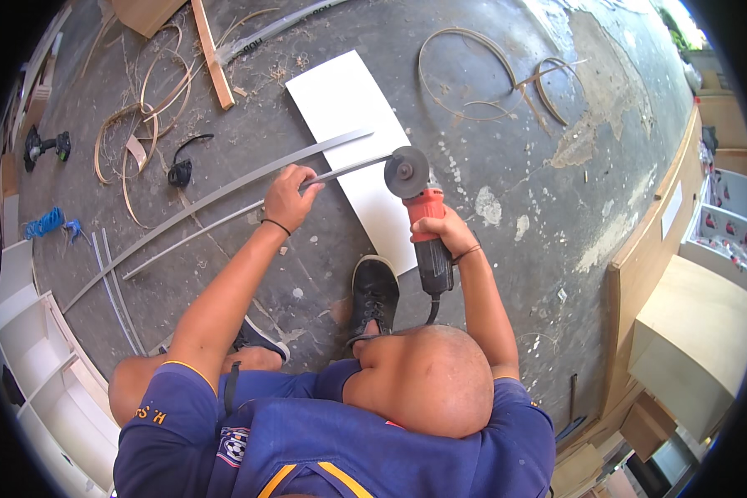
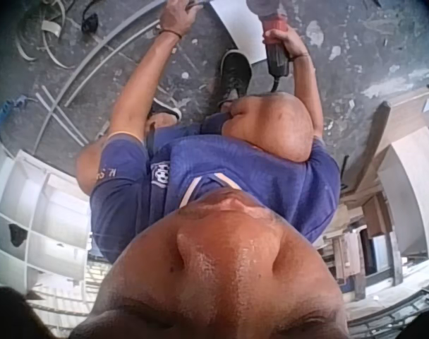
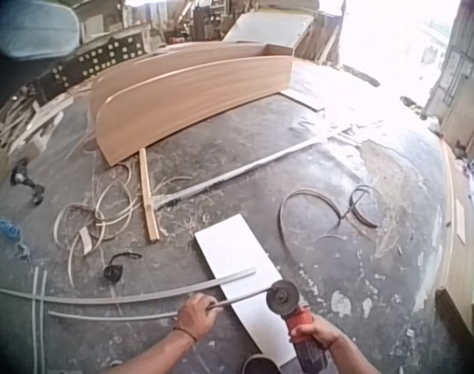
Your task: The person measures a white plastic tube with a measuring tape, marks it, and then cuts it using an angle grinder.
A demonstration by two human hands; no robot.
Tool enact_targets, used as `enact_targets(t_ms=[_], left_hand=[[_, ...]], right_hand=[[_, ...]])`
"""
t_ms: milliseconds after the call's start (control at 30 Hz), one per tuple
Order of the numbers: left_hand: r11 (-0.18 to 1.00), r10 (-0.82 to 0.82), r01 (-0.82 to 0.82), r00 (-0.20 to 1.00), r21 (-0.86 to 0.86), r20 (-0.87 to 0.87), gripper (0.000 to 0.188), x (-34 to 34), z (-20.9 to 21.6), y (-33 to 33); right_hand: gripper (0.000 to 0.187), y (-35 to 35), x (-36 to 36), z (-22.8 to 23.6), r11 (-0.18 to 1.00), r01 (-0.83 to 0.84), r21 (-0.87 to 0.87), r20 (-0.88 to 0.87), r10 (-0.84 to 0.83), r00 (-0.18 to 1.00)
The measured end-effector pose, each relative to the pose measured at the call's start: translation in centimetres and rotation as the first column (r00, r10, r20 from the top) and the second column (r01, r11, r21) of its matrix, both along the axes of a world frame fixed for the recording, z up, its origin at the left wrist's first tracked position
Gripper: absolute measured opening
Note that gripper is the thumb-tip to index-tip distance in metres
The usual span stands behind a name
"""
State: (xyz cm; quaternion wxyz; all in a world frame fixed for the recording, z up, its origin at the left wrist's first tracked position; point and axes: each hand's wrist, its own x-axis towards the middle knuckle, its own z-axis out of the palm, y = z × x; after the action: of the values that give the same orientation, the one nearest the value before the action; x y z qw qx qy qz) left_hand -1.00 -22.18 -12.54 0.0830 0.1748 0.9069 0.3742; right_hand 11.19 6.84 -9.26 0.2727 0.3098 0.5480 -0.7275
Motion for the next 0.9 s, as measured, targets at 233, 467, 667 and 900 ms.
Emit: enact_targets(t_ms=[233,467,667,900], left_hand=[[0.998,-0.001,-0.001,0.999,0.064,0.032,0.018,-0.09,0.29,0.18],[0.992,-0.028,0.035,0.998,0.119,-0.060,0.022,-0.19,-0.19,0.30],[0.993,-0.041,0.042,0.999,0.114,-0.010,0.024,-0.04,-0.03,0.46],[0.993,-0.026,0.025,1.000,0.118,0.011,0.020,0.10,-0.56,0.61]], right_hand=[[0.048,0.03,0.14,0.03,1.000,0.021,0.019,-0.004,-0.021,1.000],[0.047,0.04,0.10,0.06,1.000,0.009,0.025,0.001,-0.010,1.000],[0.046,-0.14,-0.13,0.26,1.000,0.008,0.026,-0.011,-0.007,1.000],[0.045,0.15,0.12,-0.18,1.000,0.011,0.020,-0.004,-0.011,1.000]])
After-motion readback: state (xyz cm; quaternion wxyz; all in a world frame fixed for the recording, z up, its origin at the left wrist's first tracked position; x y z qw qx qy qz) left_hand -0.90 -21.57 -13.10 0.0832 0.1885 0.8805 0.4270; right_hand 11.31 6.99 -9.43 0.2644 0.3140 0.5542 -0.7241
